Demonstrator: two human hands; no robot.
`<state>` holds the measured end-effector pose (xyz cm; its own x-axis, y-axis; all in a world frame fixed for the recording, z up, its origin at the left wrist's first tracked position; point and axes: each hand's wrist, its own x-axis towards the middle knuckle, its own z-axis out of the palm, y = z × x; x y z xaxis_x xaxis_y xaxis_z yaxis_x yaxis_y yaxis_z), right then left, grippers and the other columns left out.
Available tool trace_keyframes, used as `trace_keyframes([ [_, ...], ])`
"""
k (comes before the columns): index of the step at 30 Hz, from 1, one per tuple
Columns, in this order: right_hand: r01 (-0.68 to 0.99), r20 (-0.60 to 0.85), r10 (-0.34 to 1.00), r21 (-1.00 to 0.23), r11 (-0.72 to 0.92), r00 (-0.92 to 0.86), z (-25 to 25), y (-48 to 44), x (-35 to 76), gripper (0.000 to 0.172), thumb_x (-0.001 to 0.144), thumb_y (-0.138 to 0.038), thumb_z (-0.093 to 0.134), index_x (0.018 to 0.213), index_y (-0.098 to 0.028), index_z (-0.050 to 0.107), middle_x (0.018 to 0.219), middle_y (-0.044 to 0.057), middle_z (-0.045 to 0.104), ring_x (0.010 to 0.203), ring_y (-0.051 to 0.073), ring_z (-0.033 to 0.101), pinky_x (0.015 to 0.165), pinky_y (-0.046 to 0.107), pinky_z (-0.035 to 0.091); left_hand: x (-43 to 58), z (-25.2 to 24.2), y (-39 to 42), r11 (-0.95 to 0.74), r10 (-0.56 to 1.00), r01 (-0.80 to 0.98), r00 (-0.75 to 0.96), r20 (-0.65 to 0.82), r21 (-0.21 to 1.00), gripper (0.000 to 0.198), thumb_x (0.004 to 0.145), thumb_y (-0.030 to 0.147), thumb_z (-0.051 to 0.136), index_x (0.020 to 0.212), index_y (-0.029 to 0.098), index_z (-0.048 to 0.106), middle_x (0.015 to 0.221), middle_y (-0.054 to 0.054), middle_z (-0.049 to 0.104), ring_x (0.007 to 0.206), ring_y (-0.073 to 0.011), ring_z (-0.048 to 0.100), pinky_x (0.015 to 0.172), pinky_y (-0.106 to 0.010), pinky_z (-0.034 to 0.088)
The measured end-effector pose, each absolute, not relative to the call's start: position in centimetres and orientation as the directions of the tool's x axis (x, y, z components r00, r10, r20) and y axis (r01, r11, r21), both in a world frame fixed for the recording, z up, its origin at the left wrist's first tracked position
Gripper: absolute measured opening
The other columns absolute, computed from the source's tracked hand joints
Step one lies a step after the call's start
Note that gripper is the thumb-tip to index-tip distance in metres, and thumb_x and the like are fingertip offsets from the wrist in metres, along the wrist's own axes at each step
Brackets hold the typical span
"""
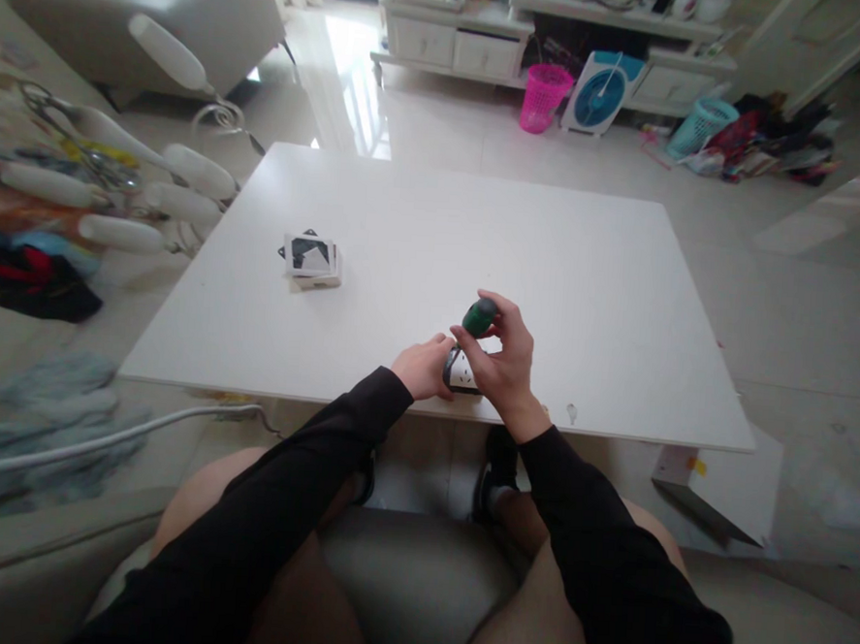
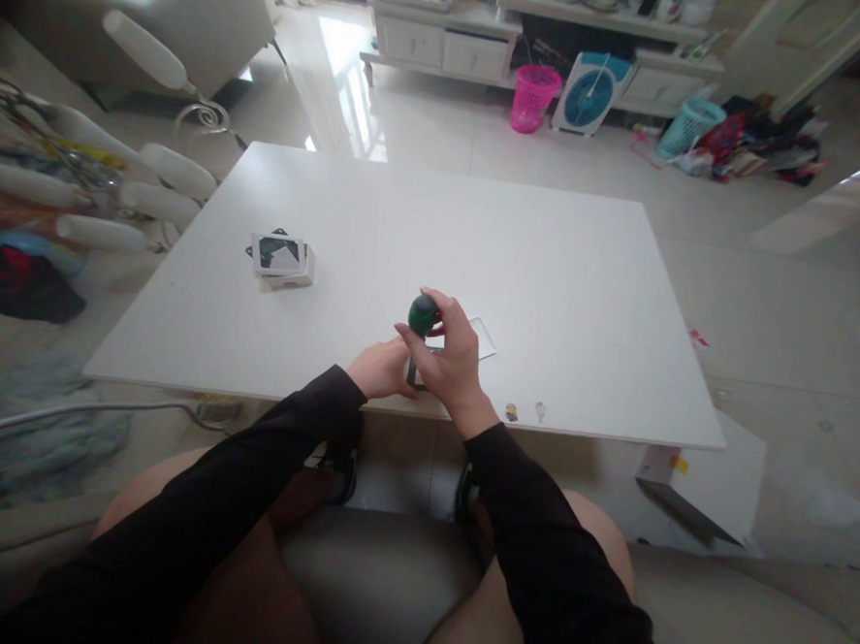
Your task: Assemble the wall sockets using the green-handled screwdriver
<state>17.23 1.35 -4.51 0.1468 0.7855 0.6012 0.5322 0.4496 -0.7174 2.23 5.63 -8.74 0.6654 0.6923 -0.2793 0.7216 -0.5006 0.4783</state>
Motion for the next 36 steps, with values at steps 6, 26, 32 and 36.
trace_keyframes([
  [6,0.497,0.59,0.797,-0.735,0.461,0.132,-4.8,1.4,17.3,0.045,0.094,-0.041,0.074,0.135,-0.032,0.059,0.116,0.004,0.072,0.09,0.018,0.07,0.065,0.029,0.063,1.8,-9.2,5.6,-0.481,0.704,0.743,0.644,-0.301,0.466,0.084,0.065,0.041,0.096,0.137,0.026,0.054,0.142,-0.012,0.064,0.117,-0.0387,0.072,0.097,-0.046,0.06],
  [26,0.509,0.59,0.788,-0.739,0.442,0.174,-4.8,1.2,16.9,0.044,0.094,-0.048,0.074,0.132,-0.032,0.059,0.117,0.005,0.071,0.091,0.019,0.07,0.067,0.031,0.063,2.0,-8.5,5.4,-0.475,0.7,0.738,0.647,-0.303,0.479,0.086,0.068,0.036,0.094,0.141,0.026,0.05,0.146,-0.012,0.061,0.119,-0.0387,0.072,0.097,-0.046,0.059],
  [32,0.486,0.591,0.77,-0.76,0.431,0.241,-4.8,1.4,17.3,0.045,0.092,-0.046,0.077,0.13,-0.031,0.059,0.121,0.005,0.071,0.09,0.017,0.071,0.067,0.029,0.063,2.1,-7.8,5.2,-0.459,0.701,0.755,0.631,-0.332,0.468,0.093,0.066,0.036,0.096,0.145,0.028,0.047,0.147,-0.012,0.059,0.114,-0.0393,0.073,0.093,-0.047,0.059],
  [36,0.488,0.58,0.781,-0.764,0.422,0.234,-4.8,1.3,17.5,0.047,0.091,-0.046,0.077,0.131,-0.031,0.059,0.12,0.005,0.07,0.089,0.018,0.07,0.066,0.029,0.062,2.0,-7.8,5.2,-0.462,0.698,0.749,0.637,-0.327,0.475,0.097,0.066,0.034,0.096,0.148,0.028,0.045,0.146,-0.012,0.06,0.115,-0.0388,0.072,0.094,-0.046,0.059],
])
